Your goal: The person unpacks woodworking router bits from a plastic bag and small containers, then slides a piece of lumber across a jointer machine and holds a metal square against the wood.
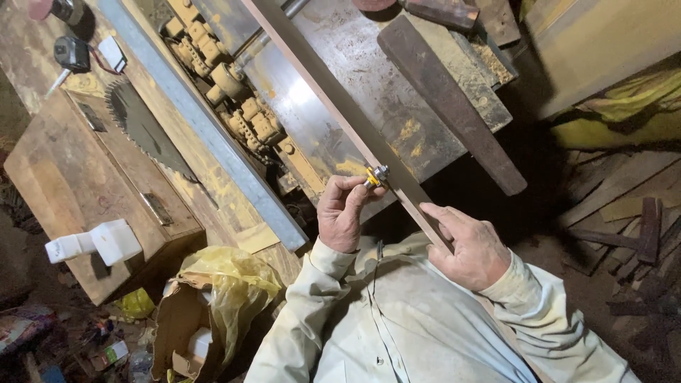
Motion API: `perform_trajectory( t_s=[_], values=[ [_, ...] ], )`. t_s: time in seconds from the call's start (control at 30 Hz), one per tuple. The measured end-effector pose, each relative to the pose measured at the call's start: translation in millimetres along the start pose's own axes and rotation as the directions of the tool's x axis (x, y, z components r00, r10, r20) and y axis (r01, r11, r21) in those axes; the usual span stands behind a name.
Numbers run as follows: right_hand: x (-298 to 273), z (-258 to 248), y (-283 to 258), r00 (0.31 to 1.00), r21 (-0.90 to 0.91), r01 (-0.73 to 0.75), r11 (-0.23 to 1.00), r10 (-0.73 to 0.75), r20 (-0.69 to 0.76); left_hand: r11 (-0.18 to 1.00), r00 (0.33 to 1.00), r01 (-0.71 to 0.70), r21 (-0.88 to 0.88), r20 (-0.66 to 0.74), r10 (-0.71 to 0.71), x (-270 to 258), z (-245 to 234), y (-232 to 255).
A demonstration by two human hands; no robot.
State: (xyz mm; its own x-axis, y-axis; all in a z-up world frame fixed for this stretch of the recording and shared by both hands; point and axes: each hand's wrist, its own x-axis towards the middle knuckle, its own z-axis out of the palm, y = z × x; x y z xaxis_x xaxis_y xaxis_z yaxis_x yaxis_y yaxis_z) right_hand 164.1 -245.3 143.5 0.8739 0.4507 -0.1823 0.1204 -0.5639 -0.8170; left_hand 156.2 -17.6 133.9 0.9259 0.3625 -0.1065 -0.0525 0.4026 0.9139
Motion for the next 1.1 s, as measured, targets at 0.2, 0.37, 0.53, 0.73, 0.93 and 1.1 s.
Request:
perform_trajectory(
  t_s=[0.2,0.37,0.53,0.73,0.93,1.1],
  values=[
    [0,0,6,1.0,-0.001,-0.026,1.0,0.026,0.009,0.988,0.988,0.147,-0.047,0.043,-0.145,3,1,8],
    [2,-1,6,0.998,0.027,-0.06,0.998,0.06,0.024,0.97,0.972,0.23,-0.081,0.06,-0.226,4,5,16],
    [4,-5,2,0.998,0.031,-0.055,0.998,0.055,0.025,0.97,0.972,0.232,-0.075,0.058,-0.228,5,4,12],
    [3,-6,0,0.997,0.041,-0.065,0.997,0.064,0.033,0.98,0.98,0.192,-0.053,0.065,-0.189,10,5,12],
    [3,-6,1,0.996,0.059,-0.082,0.995,0.08,0.037,0.982,0.982,0.181,-0.054,0.066,-0.178,8,4,13],
    [3,-9,0,0.996,0.07,-0.084,0.994,0.081,0.042,0.985,0.984,0.167,-0.046,0.068,-0.163,10,8,15]
  ],
)
